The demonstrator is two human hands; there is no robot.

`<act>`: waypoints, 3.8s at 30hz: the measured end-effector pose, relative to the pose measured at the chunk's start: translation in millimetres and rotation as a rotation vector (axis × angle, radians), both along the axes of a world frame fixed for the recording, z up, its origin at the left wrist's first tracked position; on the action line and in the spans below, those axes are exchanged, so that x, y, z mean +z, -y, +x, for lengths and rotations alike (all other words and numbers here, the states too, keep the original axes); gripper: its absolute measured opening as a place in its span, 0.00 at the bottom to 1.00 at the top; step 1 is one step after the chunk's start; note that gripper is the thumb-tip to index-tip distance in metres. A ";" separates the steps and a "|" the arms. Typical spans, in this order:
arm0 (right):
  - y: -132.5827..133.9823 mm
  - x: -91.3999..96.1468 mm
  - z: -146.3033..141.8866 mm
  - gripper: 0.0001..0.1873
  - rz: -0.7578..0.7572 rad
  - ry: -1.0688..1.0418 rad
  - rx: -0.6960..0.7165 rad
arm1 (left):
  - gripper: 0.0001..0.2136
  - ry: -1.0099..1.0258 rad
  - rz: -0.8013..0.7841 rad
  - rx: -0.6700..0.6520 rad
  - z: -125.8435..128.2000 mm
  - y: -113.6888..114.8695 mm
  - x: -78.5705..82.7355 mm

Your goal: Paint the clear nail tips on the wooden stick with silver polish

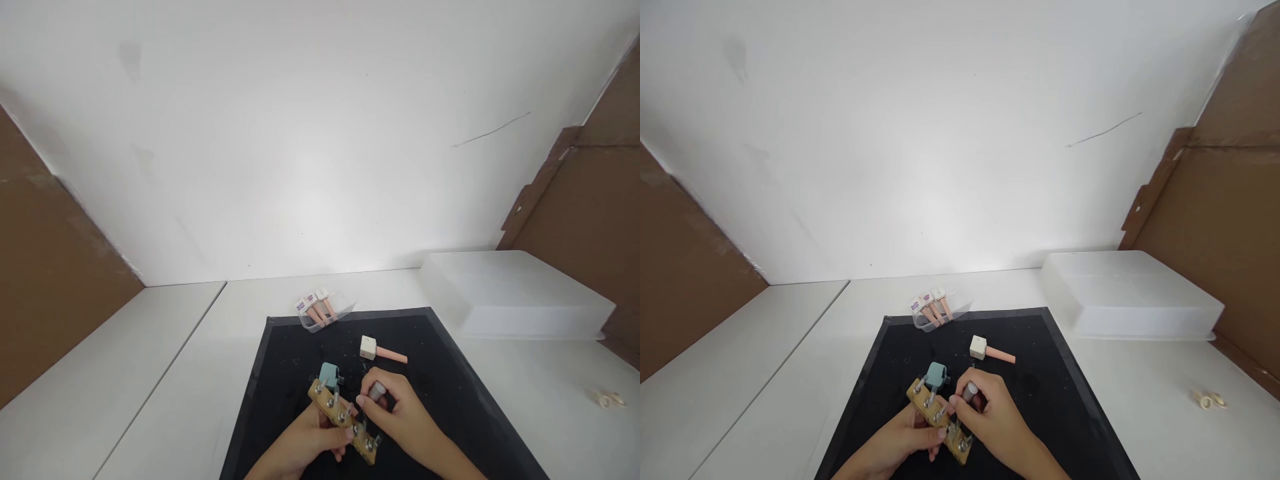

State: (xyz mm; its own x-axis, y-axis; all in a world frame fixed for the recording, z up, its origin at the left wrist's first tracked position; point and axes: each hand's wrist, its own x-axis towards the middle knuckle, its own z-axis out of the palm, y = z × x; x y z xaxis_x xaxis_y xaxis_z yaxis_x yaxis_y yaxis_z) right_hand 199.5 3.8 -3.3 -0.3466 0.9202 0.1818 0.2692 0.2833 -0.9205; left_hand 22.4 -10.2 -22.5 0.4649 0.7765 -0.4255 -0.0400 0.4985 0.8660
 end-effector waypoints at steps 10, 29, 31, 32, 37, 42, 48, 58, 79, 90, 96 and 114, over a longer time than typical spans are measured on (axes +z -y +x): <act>-0.2 -0.3 4.6 0.09 0.055 -0.019 -0.126 | 0.18 0.012 -0.025 0.039 2.6 2.7 8.0; 8.2 9.5 4.7 0.07 0.025 -0.028 0.018 | 0.19 0.080 -0.099 0.058 1.7 -0.3 3.8; 8.3 8.3 4.5 0.06 0.045 -0.007 0.011 | 0.20 0.078 -0.100 0.059 2.2 -0.5 4.0; 8.2 7.5 4.4 0.06 0.053 -0.001 0.011 | 0.20 0.074 -0.099 0.061 2.5 -0.7 3.9; 7.2 2.9 4.4 0.06 0.089 0.020 0.029 | 0.20 0.059 -0.100 0.072 4.2 -1.6 3.0; 7.0 2.0 6.8 0.05 0.209 0.095 0.009 | 0.20 0.070 -0.104 0.083 4.5 -2.3 2.0; 6.3 4.2 6.7 0.04 0.311 0.162 -0.010 | 0.19 0.097 -0.111 0.073 4.0 -4.6 -0.9; 5.5 5.5 6.5 0.03 0.413 0.238 -0.046 | 0.17 0.112 -0.111 0.092 2.2 -4.5 -5.7; 5.1 4.7 9.1 0.07 0.518 0.262 -0.137 | 0.15 0.121 -0.119 0.078 -0.1 -4.8 -2.5; 8.7 6.2 2.9 0.06 0.130 0.009 -0.038 | 0.13 0.165 -0.157 0.096 0.5 -5.2 -11.0; 7.1 2.6 4.4 0.04 0.127 0.045 -0.004 | 0.14 0.182 -0.189 0.116 1.9 -3.9 -8.3; 5.4 1.3 6.8 0.03 0.219 0.157 -0.042 | 0.12 0.200 -0.198 0.122 2.3 -4.0 -7.6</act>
State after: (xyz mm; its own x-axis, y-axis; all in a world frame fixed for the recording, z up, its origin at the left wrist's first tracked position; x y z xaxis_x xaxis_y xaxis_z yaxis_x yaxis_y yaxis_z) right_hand 206.3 -1.6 -2.0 -0.3487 0.8790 0.3251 0.4199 0.4567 -0.7843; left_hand 24.7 -6.2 -30.1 0.4633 0.7429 -0.4832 -0.2696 0.6376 0.7217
